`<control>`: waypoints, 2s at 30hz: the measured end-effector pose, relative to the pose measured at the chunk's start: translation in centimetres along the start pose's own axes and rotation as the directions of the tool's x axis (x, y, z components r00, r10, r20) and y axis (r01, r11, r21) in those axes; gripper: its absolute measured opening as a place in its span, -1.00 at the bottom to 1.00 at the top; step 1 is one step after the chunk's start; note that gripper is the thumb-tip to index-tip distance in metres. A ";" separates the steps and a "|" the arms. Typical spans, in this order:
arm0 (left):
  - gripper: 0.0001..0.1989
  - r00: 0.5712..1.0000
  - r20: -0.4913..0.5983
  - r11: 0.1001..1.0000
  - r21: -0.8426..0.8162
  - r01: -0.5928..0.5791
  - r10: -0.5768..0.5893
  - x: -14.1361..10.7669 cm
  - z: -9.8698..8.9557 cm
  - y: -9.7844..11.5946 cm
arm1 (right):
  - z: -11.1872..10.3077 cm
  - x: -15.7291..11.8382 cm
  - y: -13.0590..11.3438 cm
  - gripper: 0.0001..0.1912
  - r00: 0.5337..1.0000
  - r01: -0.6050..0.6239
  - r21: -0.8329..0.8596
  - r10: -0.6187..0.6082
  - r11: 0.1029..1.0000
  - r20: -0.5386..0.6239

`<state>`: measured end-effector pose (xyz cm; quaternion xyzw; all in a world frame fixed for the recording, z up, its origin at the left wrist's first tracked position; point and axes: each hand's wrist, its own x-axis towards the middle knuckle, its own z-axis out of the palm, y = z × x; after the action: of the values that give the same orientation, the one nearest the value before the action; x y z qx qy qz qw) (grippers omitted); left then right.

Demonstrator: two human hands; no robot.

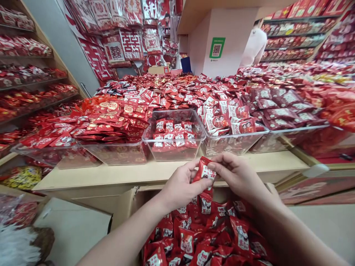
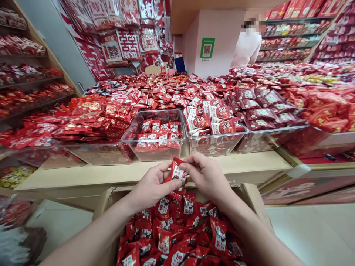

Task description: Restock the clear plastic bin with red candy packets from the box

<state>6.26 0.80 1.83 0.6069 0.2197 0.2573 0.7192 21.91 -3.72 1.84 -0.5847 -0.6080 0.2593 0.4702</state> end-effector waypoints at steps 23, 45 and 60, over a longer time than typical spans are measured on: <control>-0.67 0.904 -0.419 0.951 -0.235 -0.200 0.087 -1.3 -0.5 -0.4 | 2.0 7.4 -3.8 -0.69 0.992 -0.113 0.347 0.127 0.931 -0.018; -0.65 0.940 -0.243 0.962 0.191 -0.195 0.239 -2.1 0.2 -2.7 | 8.5 23.7 0.0 -0.76 0.978 -0.142 -0.669 0.206 0.730 0.017; -0.66 0.963 0.001 0.781 0.585 -0.219 0.269 -2.0 -0.3 -3.1 | 9.4 22.8 -0.2 -0.58 0.995 -0.020 -0.774 0.092 0.633 0.049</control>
<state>4.90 -0.66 -1.26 0.8090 0.2365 0.2936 0.4509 16.44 20.24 4.13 -0.7367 -0.6611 0.0136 0.1413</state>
